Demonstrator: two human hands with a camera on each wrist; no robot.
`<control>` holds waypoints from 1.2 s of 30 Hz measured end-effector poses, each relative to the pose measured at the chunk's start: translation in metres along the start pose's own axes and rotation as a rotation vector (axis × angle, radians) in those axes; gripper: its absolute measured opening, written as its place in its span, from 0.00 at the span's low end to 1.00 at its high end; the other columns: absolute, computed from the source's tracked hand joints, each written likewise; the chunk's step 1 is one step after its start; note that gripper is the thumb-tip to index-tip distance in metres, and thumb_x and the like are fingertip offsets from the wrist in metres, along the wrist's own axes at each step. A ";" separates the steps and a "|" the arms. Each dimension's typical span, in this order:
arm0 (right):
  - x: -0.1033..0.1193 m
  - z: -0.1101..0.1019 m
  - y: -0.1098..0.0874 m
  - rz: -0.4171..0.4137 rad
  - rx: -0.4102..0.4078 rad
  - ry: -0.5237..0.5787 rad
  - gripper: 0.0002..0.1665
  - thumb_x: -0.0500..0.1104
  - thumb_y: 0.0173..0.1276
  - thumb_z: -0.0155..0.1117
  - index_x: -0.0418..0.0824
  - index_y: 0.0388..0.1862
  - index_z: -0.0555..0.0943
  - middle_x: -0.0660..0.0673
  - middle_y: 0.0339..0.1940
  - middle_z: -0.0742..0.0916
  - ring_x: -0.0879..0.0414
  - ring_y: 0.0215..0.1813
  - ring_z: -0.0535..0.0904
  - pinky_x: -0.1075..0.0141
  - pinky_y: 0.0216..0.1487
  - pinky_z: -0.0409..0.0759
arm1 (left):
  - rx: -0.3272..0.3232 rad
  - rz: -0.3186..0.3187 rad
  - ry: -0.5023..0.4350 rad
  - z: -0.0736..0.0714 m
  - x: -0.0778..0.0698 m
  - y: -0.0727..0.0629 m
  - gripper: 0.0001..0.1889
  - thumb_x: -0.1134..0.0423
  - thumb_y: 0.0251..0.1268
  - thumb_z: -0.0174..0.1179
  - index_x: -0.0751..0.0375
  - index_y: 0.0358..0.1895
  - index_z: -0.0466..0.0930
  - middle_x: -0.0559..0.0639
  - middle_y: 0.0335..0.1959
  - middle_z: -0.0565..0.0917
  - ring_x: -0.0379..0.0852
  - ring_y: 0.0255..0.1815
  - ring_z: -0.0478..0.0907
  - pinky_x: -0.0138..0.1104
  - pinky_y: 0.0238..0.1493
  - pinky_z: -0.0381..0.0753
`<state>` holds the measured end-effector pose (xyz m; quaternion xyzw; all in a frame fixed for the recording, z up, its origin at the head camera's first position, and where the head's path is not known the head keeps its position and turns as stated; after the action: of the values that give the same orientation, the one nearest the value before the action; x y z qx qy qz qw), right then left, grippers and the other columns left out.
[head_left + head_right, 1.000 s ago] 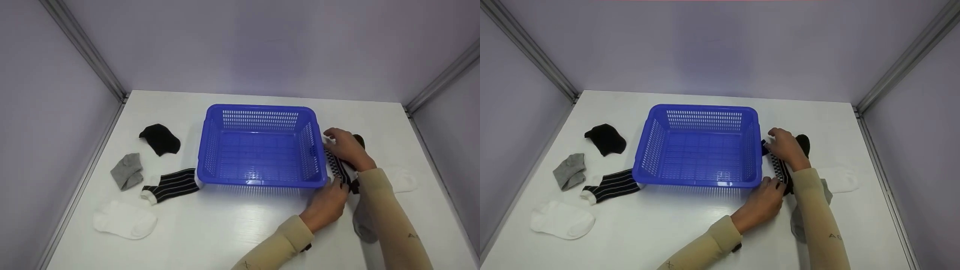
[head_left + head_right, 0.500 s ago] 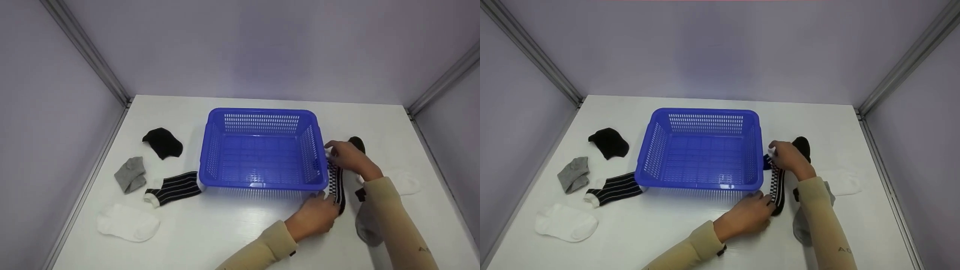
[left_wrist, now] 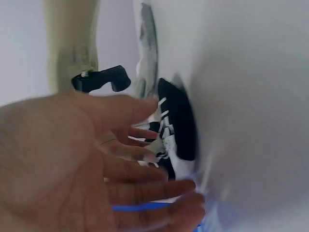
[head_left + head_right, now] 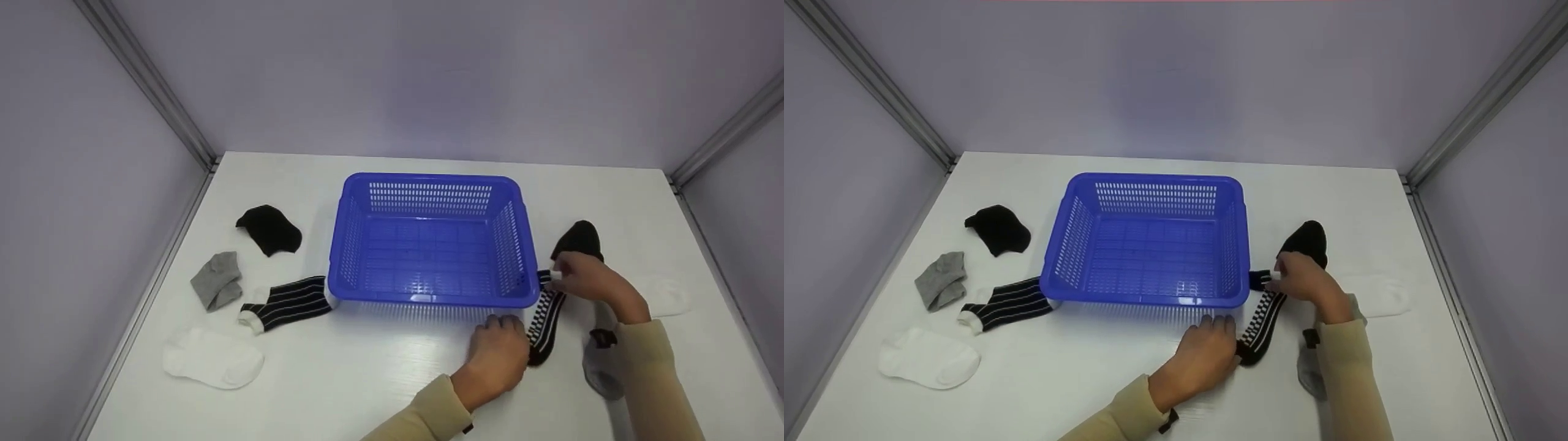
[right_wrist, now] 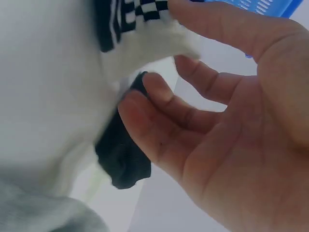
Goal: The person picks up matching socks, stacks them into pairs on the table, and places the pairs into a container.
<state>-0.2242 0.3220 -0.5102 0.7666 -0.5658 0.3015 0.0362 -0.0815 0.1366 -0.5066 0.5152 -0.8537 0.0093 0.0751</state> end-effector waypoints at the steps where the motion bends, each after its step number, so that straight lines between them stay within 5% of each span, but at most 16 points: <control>1: -0.002 0.002 -0.002 0.011 -0.003 0.016 0.20 0.42 0.65 0.74 0.28 0.47 0.79 0.35 0.39 0.84 0.48 0.39 0.78 0.57 0.38 0.77 | -0.008 -0.034 0.020 0.002 0.000 0.001 0.26 0.34 0.65 0.66 0.53 0.51 0.84 0.41 0.41 0.86 0.39 0.36 0.81 0.32 0.28 0.79; 9: -0.008 0.018 -0.012 0.043 0.000 0.114 0.25 0.46 0.66 0.76 0.32 0.54 0.78 0.31 0.49 0.86 0.43 0.49 0.83 0.55 0.44 0.82 | 0.041 -0.097 0.041 0.018 0.002 0.014 0.32 0.20 0.56 0.61 0.47 0.38 0.85 0.37 0.29 0.83 0.36 0.26 0.80 0.33 0.20 0.75; 14: -0.007 0.030 -0.017 0.041 0.066 0.151 0.29 0.45 0.67 0.76 0.32 0.60 0.78 0.31 0.50 0.85 0.47 0.44 0.83 0.56 0.41 0.83 | 0.110 -0.135 -0.135 0.023 0.014 0.012 0.28 0.26 0.47 0.73 0.46 0.31 0.83 0.37 0.27 0.82 0.37 0.24 0.79 0.34 0.19 0.74; 22: 0.009 0.046 -0.037 -0.001 0.234 0.167 0.10 0.37 0.58 0.71 0.39 0.38 0.80 0.46 0.34 0.83 0.56 0.29 0.80 0.62 0.33 0.78 | 0.260 -0.157 -0.505 0.026 0.048 0.002 0.29 0.51 0.53 0.79 0.47 0.15 0.61 0.38 0.16 0.63 0.37 0.19 0.65 0.33 0.21 0.67; 26: 0.022 0.051 -0.049 0.001 0.299 0.252 0.17 0.37 0.62 0.70 0.34 0.49 0.79 0.38 0.43 0.85 0.53 0.30 0.85 0.58 0.32 0.86 | 0.332 -0.141 -0.779 0.028 0.074 -0.008 0.16 0.56 0.59 0.74 0.51 0.24 0.74 0.39 0.21 0.70 0.37 0.22 0.67 0.32 0.26 0.71; 29: 0.032 0.056 -0.056 -0.037 0.332 0.331 0.33 0.38 0.65 0.72 0.29 0.67 0.74 0.29 0.56 0.83 0.50 0.41 0.86 0.58 0.34 0.89 | 0.381 -0.153 -0.976 0.030 0.097 -0.018 0.16 0.54 0.63 0.73 0.58 0.48 0.85 0.44 0.37 0.85 0.41 0.34 0.79 0.35 0.41 0.82; 33: 0.049 0.064 -0.059 -0.101 0.349 0.389 0.41 0.40 0.67 0.72 0.28 0.75 0.68 0.25 0.64 0.81 0.43 0.54 0.84 0.59 0.35 0.89 | 0.383 -0.203 -1.074 0.034 0.126 -0.033 0.26 0.52 0.66 0.72 0.62 0.63 0.82 0.54 0.58 0.88 0.52 0.58 0.85 0.46 0.64 0.82; 36: 0.062 0.074 -0.057 -0.129 0.354 0.412 0.40 0.40 0.68 0.72 0.28 0.75 0.68 0.24 0.66 0.80 0.38 0.58 0.83 0.59 0.34 0.89 | 0.352 -0.248 -1.103 0.038 0.144 -0.044 0.23 0.54 0.67 0.71 0.63 0.60 0.84 0.58 0.60 0.87 0.58 0.65 0.82 0.51 0.69 0.79</control>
<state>-0.1312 0.2610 -0.5231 0.7180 -0.4349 0.5423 0.0350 -0.1129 -0.0137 -0.5272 0.5444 -0.6858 -0.1273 -0.4660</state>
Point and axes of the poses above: each hand's wrist, its own y-axis towards the middle knuckle, its own z-axis out of the palm, x = y × z, the point moved 4 cm from there along y, towards the middle knuckle
